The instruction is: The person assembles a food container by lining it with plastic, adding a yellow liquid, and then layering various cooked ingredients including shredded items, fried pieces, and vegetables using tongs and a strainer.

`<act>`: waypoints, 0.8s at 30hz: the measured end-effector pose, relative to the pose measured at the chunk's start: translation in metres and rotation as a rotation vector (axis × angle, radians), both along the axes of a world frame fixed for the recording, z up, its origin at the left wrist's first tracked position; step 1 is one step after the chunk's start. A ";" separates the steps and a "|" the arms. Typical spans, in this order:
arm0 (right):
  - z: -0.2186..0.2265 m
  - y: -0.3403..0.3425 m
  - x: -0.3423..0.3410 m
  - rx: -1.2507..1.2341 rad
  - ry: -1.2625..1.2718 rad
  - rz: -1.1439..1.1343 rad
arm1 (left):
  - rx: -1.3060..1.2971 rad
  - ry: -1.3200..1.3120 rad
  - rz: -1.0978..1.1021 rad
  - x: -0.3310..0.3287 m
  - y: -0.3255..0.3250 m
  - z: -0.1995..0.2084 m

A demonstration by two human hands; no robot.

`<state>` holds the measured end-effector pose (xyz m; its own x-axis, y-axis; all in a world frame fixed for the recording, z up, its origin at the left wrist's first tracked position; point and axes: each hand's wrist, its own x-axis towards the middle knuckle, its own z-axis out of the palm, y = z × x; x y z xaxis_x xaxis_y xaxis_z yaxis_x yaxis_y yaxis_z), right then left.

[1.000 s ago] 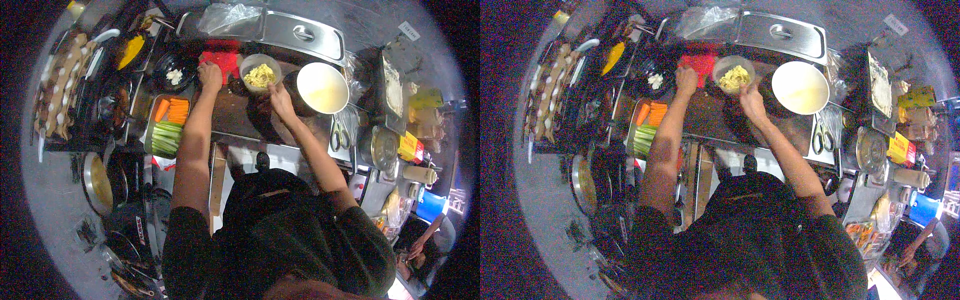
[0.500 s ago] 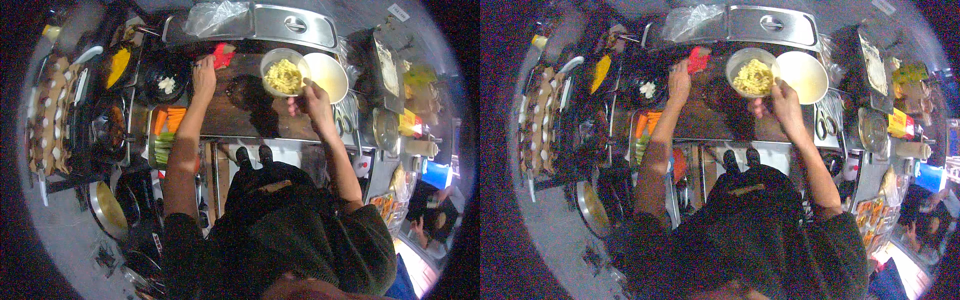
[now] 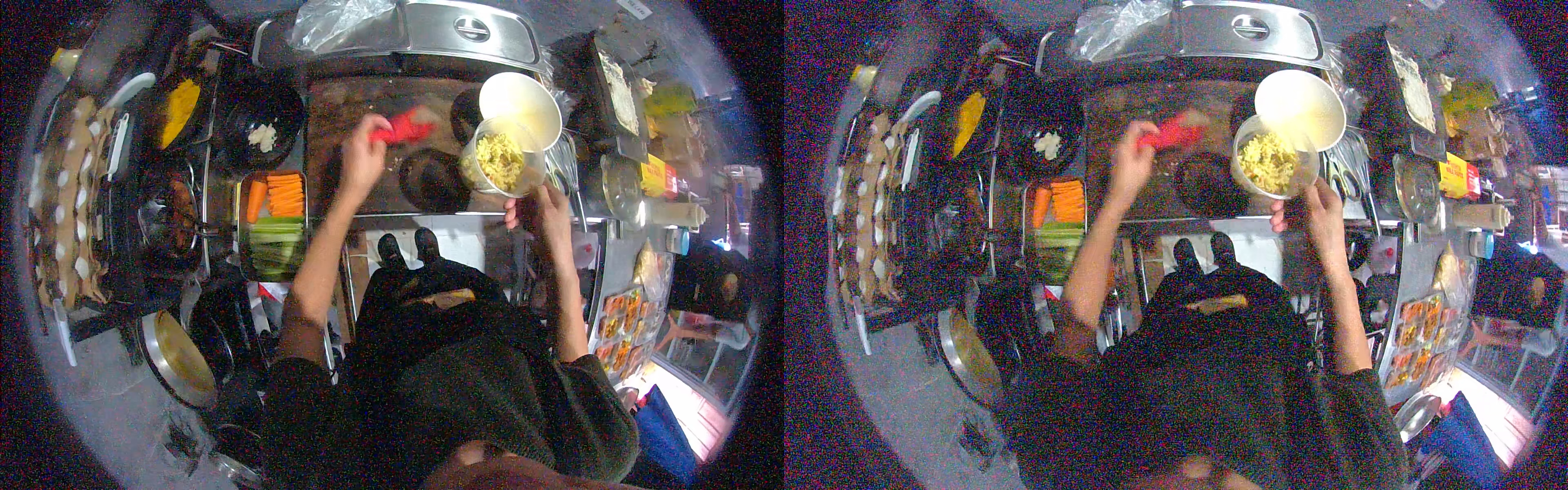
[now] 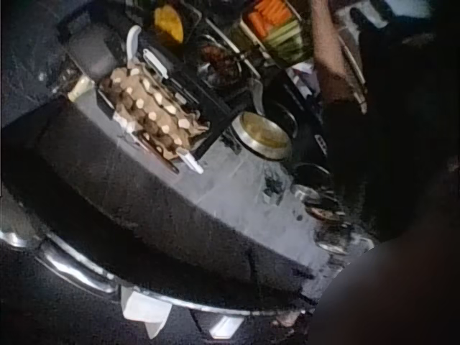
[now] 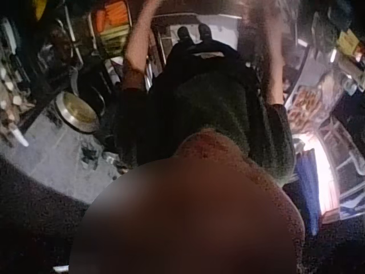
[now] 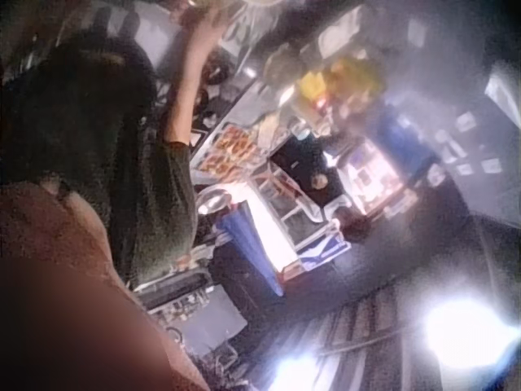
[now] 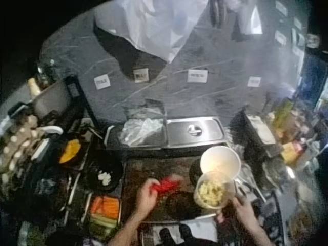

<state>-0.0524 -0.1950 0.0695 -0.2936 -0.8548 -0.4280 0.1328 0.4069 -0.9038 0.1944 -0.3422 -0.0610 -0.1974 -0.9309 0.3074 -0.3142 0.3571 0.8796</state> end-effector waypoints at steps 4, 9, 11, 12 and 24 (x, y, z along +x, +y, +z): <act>0.004 0.012 -0.002 -0.028 0.061 -0.029 | -0.128 -0.149 0.239 0.027 -0.040 0.049; 0.000 0.033 -0.012 -0.057 0.060 -0.093 | -0.101 -0.558 0.449 0.022 -0.075 -0.020; 0.001 0.042 -0.015 -0.052 0.066 -0.127 | -0.064 -0.677 0.492 0.009 -0.085 -0.051; 0.005 0.047 -0.015 -0.037 0.079 -0.155 | -0.163 -0.678 0.469 0.007 -0.095 -0.060; -0.008 0.069 -0.032 -0.047 0.056 -0.178 | -0.234 -0.641 -0.226 -0.045 -0.061 -0.044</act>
